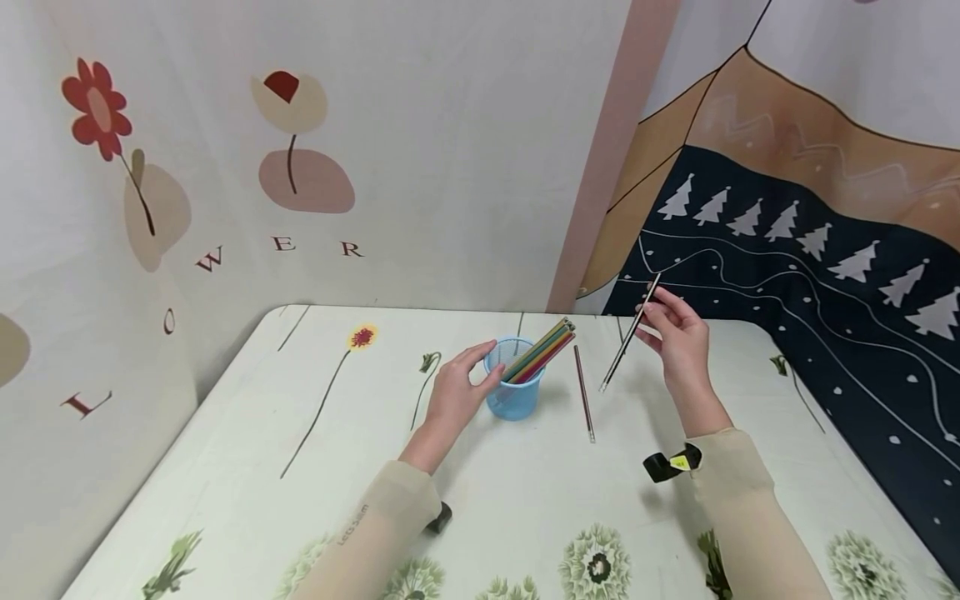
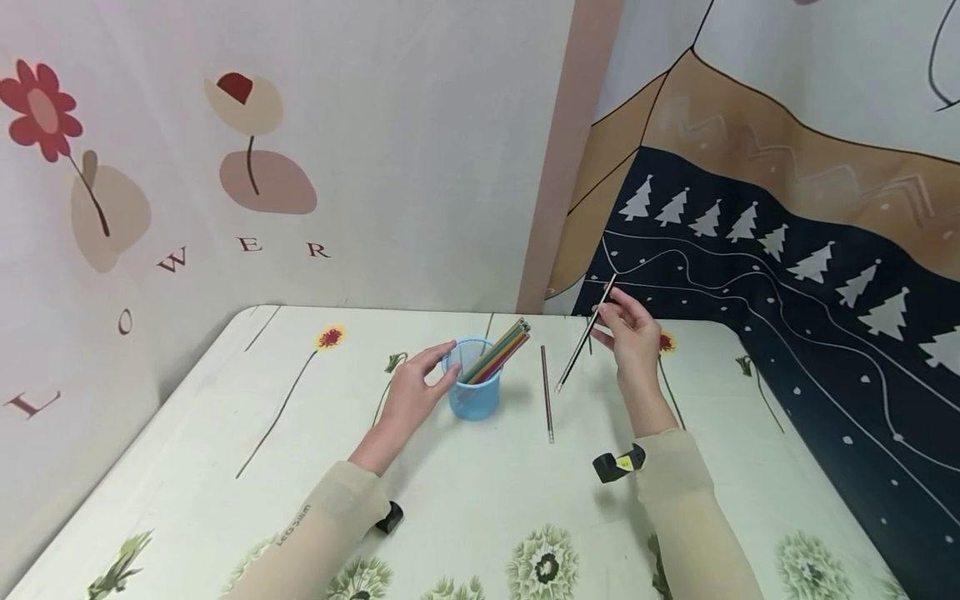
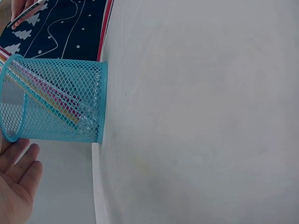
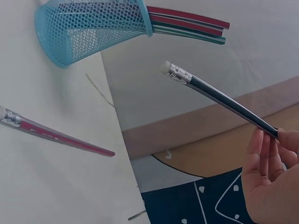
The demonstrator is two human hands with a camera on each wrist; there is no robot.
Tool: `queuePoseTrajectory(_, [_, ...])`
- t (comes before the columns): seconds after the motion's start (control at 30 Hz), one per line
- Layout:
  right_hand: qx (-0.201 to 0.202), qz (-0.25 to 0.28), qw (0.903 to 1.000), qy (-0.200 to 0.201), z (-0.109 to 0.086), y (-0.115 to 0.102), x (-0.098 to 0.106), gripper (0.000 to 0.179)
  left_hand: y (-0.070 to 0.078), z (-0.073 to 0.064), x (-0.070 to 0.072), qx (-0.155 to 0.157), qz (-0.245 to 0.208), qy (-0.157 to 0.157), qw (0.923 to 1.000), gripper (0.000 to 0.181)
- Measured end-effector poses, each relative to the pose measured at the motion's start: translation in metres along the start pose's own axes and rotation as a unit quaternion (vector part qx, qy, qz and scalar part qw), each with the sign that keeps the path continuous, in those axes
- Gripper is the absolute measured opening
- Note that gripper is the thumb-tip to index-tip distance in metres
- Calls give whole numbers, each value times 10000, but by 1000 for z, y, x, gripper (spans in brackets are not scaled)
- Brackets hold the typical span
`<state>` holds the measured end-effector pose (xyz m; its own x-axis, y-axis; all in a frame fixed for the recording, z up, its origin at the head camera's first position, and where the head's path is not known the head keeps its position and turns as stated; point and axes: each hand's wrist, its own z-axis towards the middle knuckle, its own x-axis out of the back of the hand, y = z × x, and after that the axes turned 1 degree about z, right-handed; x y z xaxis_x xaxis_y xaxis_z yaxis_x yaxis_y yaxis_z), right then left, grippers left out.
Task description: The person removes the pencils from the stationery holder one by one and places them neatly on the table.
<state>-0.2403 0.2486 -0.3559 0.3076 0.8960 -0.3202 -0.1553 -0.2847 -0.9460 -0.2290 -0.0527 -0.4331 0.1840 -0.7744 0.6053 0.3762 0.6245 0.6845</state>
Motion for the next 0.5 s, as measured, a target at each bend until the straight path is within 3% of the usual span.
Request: queuePoseTrajectory(0.5, [-323, -653, 9973, -23, 8, 18, 8, 45, 1, 0, 0, 39, -25, -1, 10000, 45])
